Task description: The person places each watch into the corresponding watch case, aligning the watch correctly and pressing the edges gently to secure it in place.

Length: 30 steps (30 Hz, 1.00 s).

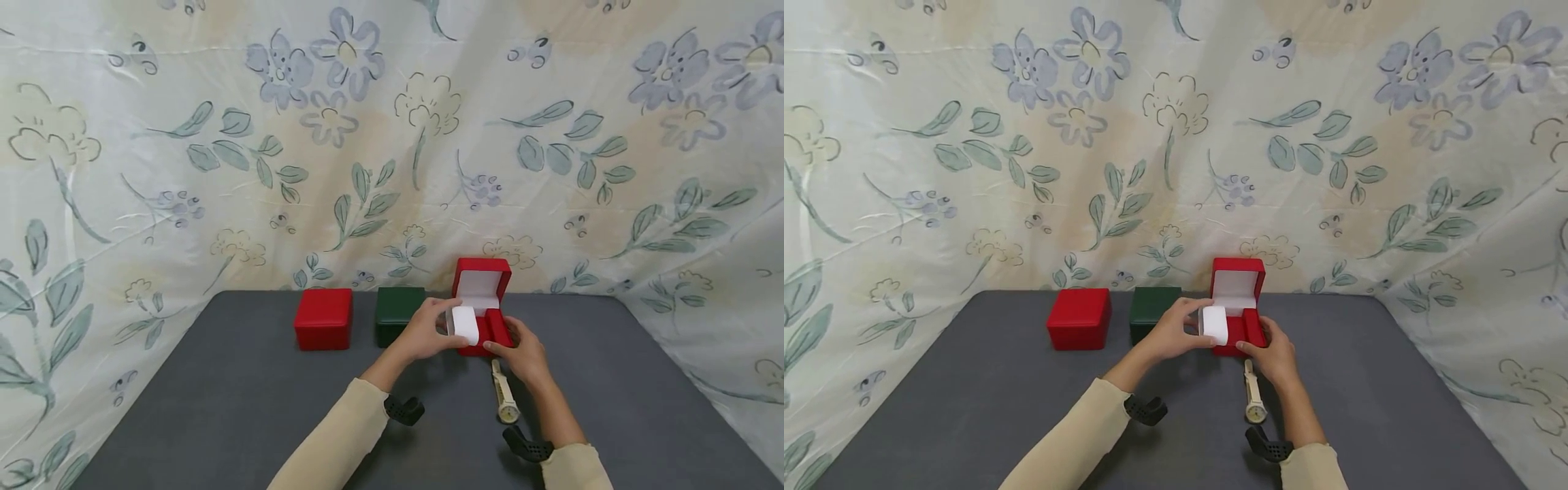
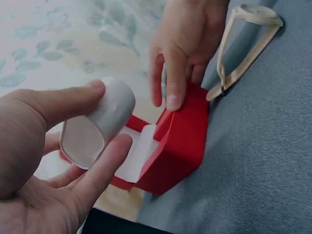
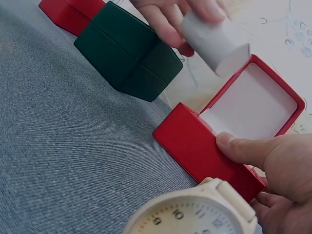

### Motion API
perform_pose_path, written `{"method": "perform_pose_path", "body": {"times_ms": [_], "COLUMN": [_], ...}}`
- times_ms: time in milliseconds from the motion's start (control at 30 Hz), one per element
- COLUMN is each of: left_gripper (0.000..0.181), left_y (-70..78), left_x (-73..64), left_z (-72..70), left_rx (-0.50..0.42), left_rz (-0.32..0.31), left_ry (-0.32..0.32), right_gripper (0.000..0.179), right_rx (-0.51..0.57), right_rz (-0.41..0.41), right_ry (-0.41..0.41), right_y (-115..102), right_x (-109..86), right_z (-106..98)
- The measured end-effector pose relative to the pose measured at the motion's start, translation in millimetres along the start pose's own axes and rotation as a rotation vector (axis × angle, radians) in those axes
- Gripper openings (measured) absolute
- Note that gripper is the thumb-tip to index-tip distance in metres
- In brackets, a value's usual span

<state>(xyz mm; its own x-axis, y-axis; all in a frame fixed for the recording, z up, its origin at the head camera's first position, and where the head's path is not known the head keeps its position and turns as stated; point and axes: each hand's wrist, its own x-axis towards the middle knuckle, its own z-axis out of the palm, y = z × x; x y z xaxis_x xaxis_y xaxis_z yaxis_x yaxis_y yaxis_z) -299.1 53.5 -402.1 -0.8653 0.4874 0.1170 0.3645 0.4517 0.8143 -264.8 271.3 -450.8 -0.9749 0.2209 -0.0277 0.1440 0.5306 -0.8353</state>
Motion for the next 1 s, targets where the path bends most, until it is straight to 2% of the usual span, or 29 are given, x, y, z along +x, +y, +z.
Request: {"method": "perform_pose_path", "body": {"times_ms": [100,300,433,533,700,1000], "left_gripper": [0.07,0.065,0.063,0.062,0.059,0.059], "left_y": [-4.6,-11.2,-12.4,-11.6,-10.4,-11.1], "left_x": [-8.1,-22.4,-27.3,-28.6,-28.7,-29.2], "left_z": [-3.7,-5.6,-5.4,-5.4,-4.2,-3.1], "left_rx": [-0.053,-0.166,-0.286,-0.336,-0.308,-0.258], "left_rz": [0.002,-0.038,-0.038,-0.028,-0.029,-0.045], "left_ry": [-0.004,0.002,-0.017,-0.029,-0.002,0.036], "right_gripper": [0.089,0.091,0.09,0.09,0.086,0.067], "right_rx": [0.01,0.021,0.015,0.013,0.031,0.008], "right_rz": [0.0,0.004,0.002,-0.001,-0.029,-0.106], "right_ry": [-0.002,-0.006,-0.006,-0.004,0.023,0.152], "right_y": [0.1,0.0,0.6,1.0,-1.5,1.4], "right_x": [-0.5,-0.9,-0.4,-0.6,-5.2,-19.1], "right_z": [0.9,2.5,2.6,2.5,-3.5,-30.0]}}
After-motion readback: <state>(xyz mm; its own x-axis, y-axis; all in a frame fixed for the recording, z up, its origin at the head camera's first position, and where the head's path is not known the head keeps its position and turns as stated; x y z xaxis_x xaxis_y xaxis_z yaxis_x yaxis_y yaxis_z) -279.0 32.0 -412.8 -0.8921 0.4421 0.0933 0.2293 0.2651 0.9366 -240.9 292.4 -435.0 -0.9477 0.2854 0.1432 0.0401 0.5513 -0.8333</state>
